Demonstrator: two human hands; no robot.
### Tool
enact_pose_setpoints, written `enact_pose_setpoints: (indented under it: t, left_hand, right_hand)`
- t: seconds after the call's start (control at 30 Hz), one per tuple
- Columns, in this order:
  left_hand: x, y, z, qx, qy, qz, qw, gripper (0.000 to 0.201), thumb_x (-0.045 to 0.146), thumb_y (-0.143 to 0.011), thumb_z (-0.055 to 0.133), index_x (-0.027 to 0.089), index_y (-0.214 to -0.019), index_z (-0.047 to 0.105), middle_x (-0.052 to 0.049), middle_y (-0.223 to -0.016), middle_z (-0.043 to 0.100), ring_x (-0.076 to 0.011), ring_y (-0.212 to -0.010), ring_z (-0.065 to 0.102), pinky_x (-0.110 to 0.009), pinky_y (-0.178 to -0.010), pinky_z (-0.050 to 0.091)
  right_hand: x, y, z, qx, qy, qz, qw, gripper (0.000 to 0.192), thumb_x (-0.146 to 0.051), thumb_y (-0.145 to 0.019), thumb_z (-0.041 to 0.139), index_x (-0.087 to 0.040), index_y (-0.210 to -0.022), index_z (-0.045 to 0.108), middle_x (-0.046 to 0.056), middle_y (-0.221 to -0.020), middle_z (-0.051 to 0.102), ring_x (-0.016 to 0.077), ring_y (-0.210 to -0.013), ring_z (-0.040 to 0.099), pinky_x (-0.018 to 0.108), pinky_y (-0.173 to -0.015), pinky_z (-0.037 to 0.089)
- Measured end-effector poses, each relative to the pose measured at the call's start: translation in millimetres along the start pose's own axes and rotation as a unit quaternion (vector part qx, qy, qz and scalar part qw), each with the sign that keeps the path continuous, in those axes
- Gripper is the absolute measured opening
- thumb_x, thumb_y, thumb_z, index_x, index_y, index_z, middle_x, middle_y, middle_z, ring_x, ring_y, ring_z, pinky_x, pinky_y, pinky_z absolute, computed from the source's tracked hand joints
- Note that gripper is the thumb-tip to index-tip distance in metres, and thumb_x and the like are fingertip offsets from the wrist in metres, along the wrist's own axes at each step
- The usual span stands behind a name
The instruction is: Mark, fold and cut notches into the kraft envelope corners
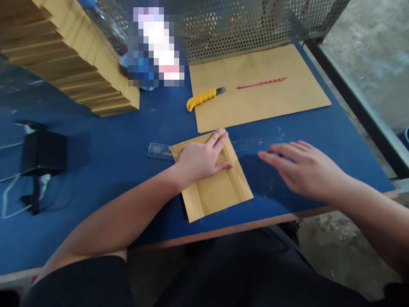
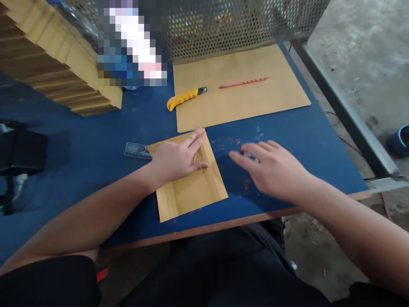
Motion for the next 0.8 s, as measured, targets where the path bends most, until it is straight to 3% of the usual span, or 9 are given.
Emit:
enact_pose_setpoints:
  t: [0.07, 0.13, 0.27, 0.4, 0.5, 0.57, 0.63, 0.73, 0.8]
  left_hand:
    - [-1, 2, -1.6, 0.037, 0.002, 0.01, 0.999, 0.089, 0.078, -0.106, 0.032, 0.017, -0.172, 0.033, -0.016, -0.177, 0.03, -0.0293, -0.089, 0.079, -0.039, -0.062, 0.052]
    - [2, 4, -2.9, 0.069, 0.01, 0.035, 0.997, 0.084, 0.077, -0.105, 0.038, 0.02, -0.167, 0.045, -0.016, -0.172, 0.041, -0.0298, -0.088, 0.079, -0.04, -0.064, 0.053]
    - [4, 4, -3.3, 0.101, 0.028, 0.061, 0.993, 0.082, 0.078, -0.102, 0.048, 0.02, -0.159, 0.056, -0.015, -0.163, 0.055, -0.0327, -0.099, 0.08, -0.04, -0.07, 0.055]
    - [-3, 7, -2.8, 0.117, 0.039, 0.065, 0.99, 0.081, 0.078, -0.1, 0.054, 0.021, -0.156, 0.06, -0.015, -0.162, 0.056, -0.0331, -0.099, 0.08, -0.039, -0.069, 0.054]
    - [3, 22, -3.0, 0.147, 0.03, 0.17, 0.974, 0.087, 0.084, -0.093, 0.058, 0.021, -0.153, 0.063, -0.016, -0.158, 0.06, -0.0301, -0.086, 0.079, -0.039, -0.063, 0.05]
    - [7, 36, -3.1, 0.176, 0.026, 0.244, 0.953, 0.091, 0.088, -0.09, 0.056, 0.018, -0.147, 0.068, -0.017, -0.152, 0.065, -0.0271, -0.075, 0.077, -0.039, -0.059, 0.048]
    - [5, 44, -3.2, 0.2, 0.031, 0.274, 0.94, 0.092, 0.091, -0.089, 0.054, 0.017, -0.141, 0.072, -0.018, -0.146, 0.07, -0.0258, -0.071, 0.076, -0.039, -0.058, 0.047]
    - [2, 46, -5.4, 0.23, 0.045, 0.287, 0.929, 0.085, 0.09, -0.092, 0.05, 0.017, -0.127, 0.076, -0.017, -0.137, 0.075, -0.0245, -0.071, 0.076, -0.038, -0.058, 0.047]
    - [2, 46, -9.6, 0.253, 0.056, 0.296, 0.919, 0.081, 0.088, -0.095, 0.046, 0.016, -0.118, 0.077, -0.016, -0.132, 0.077, -0.023, -0.07, 0.075, -0.038, -0.056, 0.046]
  right_hand:
    - [40, -8, 17, -0.018, 0.033, 0.084, 0.996, 0.049, -0.014, -0.104, 0.04, -0.016, -0.148, 0.063, 0.021, -0.137, 0.066, 0.0327, -0.11, 0.065, 0.045, -0.091, 0.05]
    - [65, -13, 36, -0.057, 0.039, 0.127, 0.99, 0.049, -0.031, -0.109, 0.041, -0.014, -0.149, 0.063, 0.025, -0.144, 0.06, 0.0384, -0.116, 0.063, 0.051, -0.095, 0.05]
    - [71, -23, 47, -0.1, 0.084, 0.123, 0.984, 0.082, -0.074, -0.099, 0.052, -0.014, -0.155, 0.058, 0.03, -0.152, 0.05, 0.0501, -0.121, 0.057, 0.067, -0.097, 0.046]
    - [32, -40, 35, -0.055, 0.045, 0.029, 0.997, 0.064, -0.062, -0.102, 0.055, -0.018, -0.148, 0.064, 0.026, -0.157, 0.051, 0.0486, -0.134, 0.052, 0.066, -0.106, 0.041]
    - [-9, -49, 45, -0.059, -0.019, -0.06, 0.996, 0.074, -0.069, -0.101, 0.056, -0.012, -0.147, 0.063, 0.028, -0.158, 0.053, 0.0469, -0.137, 0.053, 0.066, -0.11, 0.04]
    - [-25, -52, 53, -0.052, -0.016, -0.067, 0.996, 0.087, -0.073, -0.101, 0.052, -0.001, -0.149, 0.057, 0.033, -0.158, 0.052, 0.0486, -0.14, 0.051, 0.068, -0.113, 0.039]
    - [-37, -52, 58, -0.045, -0.005, -0.079, 0.996, 0.086, -0.067, -0.105, 0.049, 0.003, -0.155, 0.049, 0.035, -0.163, 0.046, 0.0499, -0.146, 0.046, 0.069, -0.113, 0.039]
    - [-55, -49, 62, -0.06, -0.025, -0.125, 0.99, 0.071, -0.051, -0.109, 0.047, -0.003, -0.161, 0.043, 0.029, -0.17, 0.039, 0.0488, -0.152, 0.043, 0.069, -0.114, 0.039]
    - [-61, -47, 65, -0.083, -0.056, -0.141, 0.985, 0.072, -0.053, -0.108, 0.046, -0.004, -0.161, 0.045, 0.028, -0.17, 0.038, 0.0489, -0.153, 0.042, 0.071, -0.116, 0.038]
Point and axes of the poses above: each hand's wrist, its own y-axis away from the middle knuckle, its own z-axis out of the palm, x = y × z, the point moved 10 cm from there along -y, towards the middle knuckle
